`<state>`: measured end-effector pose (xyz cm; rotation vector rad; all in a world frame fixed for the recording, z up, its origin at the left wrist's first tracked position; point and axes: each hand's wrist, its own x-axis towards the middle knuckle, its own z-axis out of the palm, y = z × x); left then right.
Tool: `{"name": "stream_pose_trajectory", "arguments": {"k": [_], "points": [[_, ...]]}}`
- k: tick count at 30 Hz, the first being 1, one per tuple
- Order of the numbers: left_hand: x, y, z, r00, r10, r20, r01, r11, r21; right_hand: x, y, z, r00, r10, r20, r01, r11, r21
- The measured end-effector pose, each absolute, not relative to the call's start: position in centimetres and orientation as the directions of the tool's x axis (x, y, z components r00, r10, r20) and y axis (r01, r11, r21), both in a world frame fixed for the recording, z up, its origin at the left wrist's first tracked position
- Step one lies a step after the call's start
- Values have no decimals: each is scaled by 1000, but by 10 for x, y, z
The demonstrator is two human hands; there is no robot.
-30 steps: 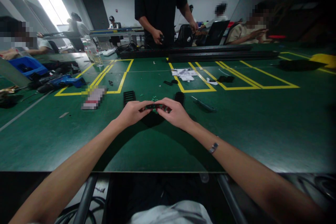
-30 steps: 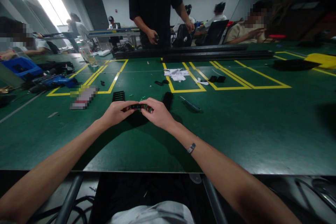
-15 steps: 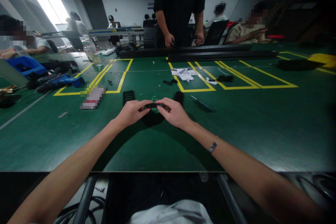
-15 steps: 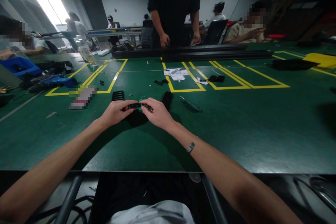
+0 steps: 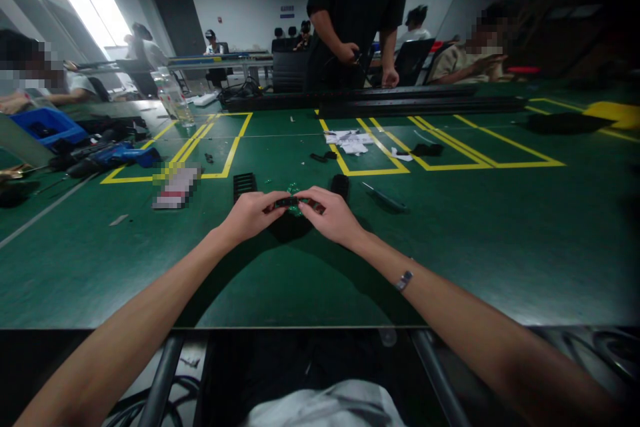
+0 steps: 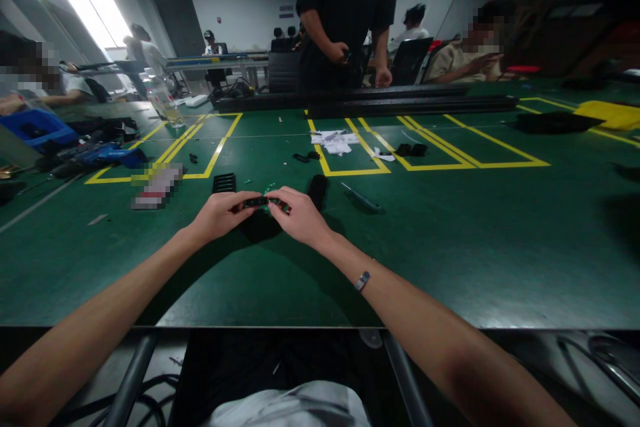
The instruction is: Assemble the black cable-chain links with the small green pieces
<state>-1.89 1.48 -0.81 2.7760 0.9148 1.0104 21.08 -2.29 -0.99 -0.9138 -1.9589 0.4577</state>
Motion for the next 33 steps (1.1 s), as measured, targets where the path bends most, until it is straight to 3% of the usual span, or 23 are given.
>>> {"name": "stream_pose_trajectory", "arguments": {"k": [33], "points": [[-17,11,-2,528,555,643,555,-799,233,210,-23,-11,-291,773,563,396,633,-665]]}}
